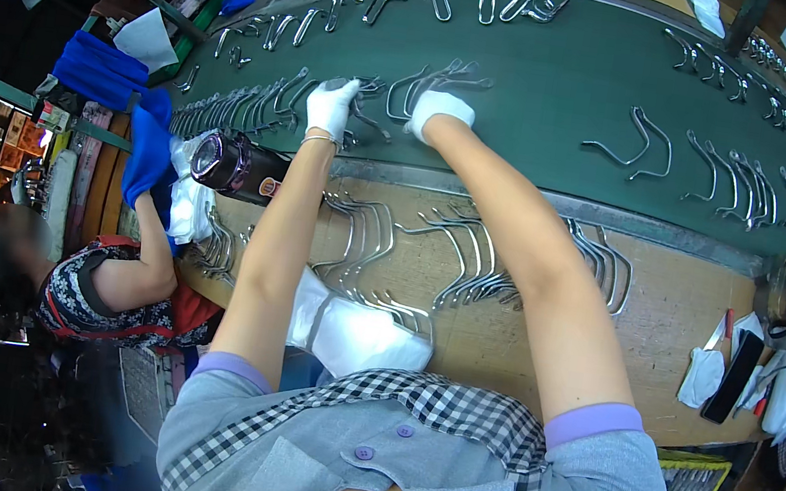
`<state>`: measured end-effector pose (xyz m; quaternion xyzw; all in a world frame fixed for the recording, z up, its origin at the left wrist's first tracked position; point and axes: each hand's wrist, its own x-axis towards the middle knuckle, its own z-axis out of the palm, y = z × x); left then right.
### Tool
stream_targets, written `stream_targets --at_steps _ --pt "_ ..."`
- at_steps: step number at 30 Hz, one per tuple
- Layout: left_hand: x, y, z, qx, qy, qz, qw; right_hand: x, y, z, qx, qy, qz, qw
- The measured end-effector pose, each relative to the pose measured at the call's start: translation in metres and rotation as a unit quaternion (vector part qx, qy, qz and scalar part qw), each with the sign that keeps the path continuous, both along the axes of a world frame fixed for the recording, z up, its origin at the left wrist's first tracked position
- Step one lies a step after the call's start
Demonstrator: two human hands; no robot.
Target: The person picks metal brackets from a conveyor belt, gathers and aligns them into stacks by hand, and places them onto the table and into slots in a yellow tray.
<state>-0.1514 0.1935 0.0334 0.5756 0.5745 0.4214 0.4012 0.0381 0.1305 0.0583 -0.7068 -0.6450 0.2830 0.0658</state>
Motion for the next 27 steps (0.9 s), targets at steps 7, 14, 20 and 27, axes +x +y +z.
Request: stream_targets --at_steps 7,14,20,27 --pt "0.025 -0.071 0.002 -0.139 -0.471 0.061 0.869 0.000 0.015 -0.005 -0.024 0.003 -0.008 1.000" --pt "0.031 -0.093 0.003 -0.193 -0.478 0.057 0.855 0.052 0.010 -0.038 -0.273 0.537 -0.123 0.789" --pt "0.040 -0.096 0.004 -0.266 -0.621 -0.137 0.724 0.058 -0.052 -0.018 -0.156 0.682 -0.024 0.715" --pt "0.057 -0.104 0.000 -0.255 -0.601 -0.190 0.733 0.053 -0.100 -0.002 0.051 0.433 0.016 0.900"
